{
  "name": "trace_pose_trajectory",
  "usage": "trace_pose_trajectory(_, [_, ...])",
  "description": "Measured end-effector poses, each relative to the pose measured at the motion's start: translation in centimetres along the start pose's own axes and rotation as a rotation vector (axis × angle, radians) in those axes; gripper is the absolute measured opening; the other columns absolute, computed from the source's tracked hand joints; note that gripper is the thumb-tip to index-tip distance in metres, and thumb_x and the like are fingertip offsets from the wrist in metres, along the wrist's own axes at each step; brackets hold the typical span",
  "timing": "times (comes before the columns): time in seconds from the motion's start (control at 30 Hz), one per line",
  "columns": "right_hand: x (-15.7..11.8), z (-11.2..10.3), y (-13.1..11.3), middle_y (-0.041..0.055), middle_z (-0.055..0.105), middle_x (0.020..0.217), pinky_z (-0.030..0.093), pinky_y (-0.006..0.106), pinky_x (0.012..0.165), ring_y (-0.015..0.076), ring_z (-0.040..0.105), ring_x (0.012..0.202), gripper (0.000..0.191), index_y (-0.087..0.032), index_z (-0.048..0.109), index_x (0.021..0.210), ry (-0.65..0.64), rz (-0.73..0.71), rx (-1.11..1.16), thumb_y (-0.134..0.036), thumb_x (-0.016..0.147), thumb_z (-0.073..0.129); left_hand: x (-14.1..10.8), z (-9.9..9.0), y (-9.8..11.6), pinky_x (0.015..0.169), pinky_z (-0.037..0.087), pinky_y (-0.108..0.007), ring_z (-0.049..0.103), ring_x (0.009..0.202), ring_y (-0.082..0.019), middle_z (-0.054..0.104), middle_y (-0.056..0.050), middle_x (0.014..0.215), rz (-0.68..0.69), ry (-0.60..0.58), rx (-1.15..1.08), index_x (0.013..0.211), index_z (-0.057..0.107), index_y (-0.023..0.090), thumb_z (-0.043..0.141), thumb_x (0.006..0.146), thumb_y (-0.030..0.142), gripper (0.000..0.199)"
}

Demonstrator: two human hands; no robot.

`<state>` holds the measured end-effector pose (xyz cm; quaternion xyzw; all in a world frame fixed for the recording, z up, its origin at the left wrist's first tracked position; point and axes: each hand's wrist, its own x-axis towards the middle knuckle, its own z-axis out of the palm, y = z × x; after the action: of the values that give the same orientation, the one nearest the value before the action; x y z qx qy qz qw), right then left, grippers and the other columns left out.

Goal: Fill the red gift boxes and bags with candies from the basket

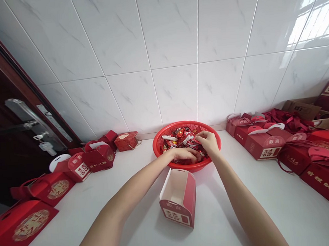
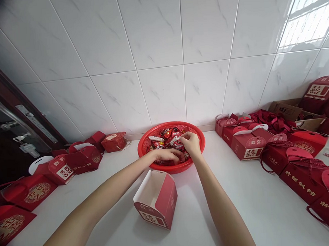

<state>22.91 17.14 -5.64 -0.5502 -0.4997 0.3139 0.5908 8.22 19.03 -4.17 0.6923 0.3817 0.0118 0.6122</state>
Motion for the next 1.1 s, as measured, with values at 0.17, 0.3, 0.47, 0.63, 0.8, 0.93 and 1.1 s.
trace_pose_trajectory(0.17, [0.4,0.0,0.4,0.0035,0.071,0.073,0.048,0.031,0.064,0.0211,0.065,0.073,0.013,-0.021,0.065,0.066,0.027,0.005,0.076,-0.034,0.067,0.064,0.2,-0.3,0.4,0.052,0.046,-0.024,0.060,0.058,-0.015,0.065,0.001,0.068,0.094,0.087,-0.228,0.089,0.067,0.020,0.053,0.060,0.012,0.033])
trace_pose_trajectory(0.3, [0.6,0.1,0.7,0.0033,0.070,0.071,0.049,0.030,0.064,0.0203,0.064,0.071,0.020,-0.021,0.065,0.066,0.004,0.031,0.123,-0.041,0.070,0.068,0.7,-0.9,0.0,0.045,0.042,-0.024,0.057,0.049,-0.016,0.064,-0.002,0.062,0.127,0.206,-0.356,0.095,0.067,0.019,0.054,0.074,0.024,0.026])
trace_pose_trajectory(0.47, [0.5,0.4,0.7,0.0028,0.070,0.070,0.052,0.030,0.059,0.0181,0.065,0.062,0.024,-0.022,0.066,0.070,-0.081,0.074,0.181,-0.044,0.071,0.074,0.9,-1.5,-0.2,0.049,0.045,-0.023,0.058,0.050,-0.013,0.066,-0.002,0.066,0.237,0.407,-0.446,0.110,0.068,0.017,0.051,0.084,0.026,0.032])
trace_pose_trajectory(0.63, [0.5,0.5,0.7,0.0033,0.073,0.072,0.054,0.034,0.060,0.0190,0.066,0.058,0.028,-0.021,0.068,0.075,-0.165,0.088,0.206,-0.044,0.064,0.082,0.2,-1.4,0.1,0.070,0.054,-0.027,0.068,0.075,-0.016,0.074,-0.006,0.100,0.354,0.534,-0.446,0.123,0.067,0.020,0.059,0.083,0.020,0.041])
trace_pose_trajectory(0.8, [0.4,0.2,0.6,-0.0009,0.065,0.061,0.050,0.030,0.058,0.0169,0.062,0.058,0.033,-0.021,0.063,0.066,-0.148,0.053,0.214,-0.044,0.058,0.085,0.3,-1.4,-0.2,0.096,0.050,-0.032,0.065,0.112,-0.023,0.070,-0.005,0.124,0.430,0.595,-0.426,0.119,0.070,0.024,0.068,0.078,0.018,0.042])
trace_pose_trajectory(0.93, [0.3,-0.1,0.3,-0.0015,0.066,0.064,0.048,0.028,0.057,0.0152,0.060,0.060,0.029,-0.021,0.059,0.067,0.016,0.042,0.355,-0.037,0.057,0.082,0.4,-1.5,-0.2,0.100,0.050,-0.038,0.069,0.108,-0.024,0.074,-0.006,0.111,0.450,0.614,-0.459,0.122,0.063,0.023,0.066,0.077,0.015,0.045])
trace_pose_trajectory(1.1, [0.6,-0.3,0.0,-0.0023,0.068,0.067,0.051,0.028,0.060,0.0167,0.063,0.064,0.025,-0.023,0.053,0.072,0.136,0.080,0.468,-0.034,0.061,0.072,0.0,-1.3,0.1,0.092,0.053,-0.036,0.074,0.088,-0.021,0.074,-0.002,0.080,0.468,0.602,-0.477,0.101,0.055,0.022,0.061,0.082,0.020,0.020])
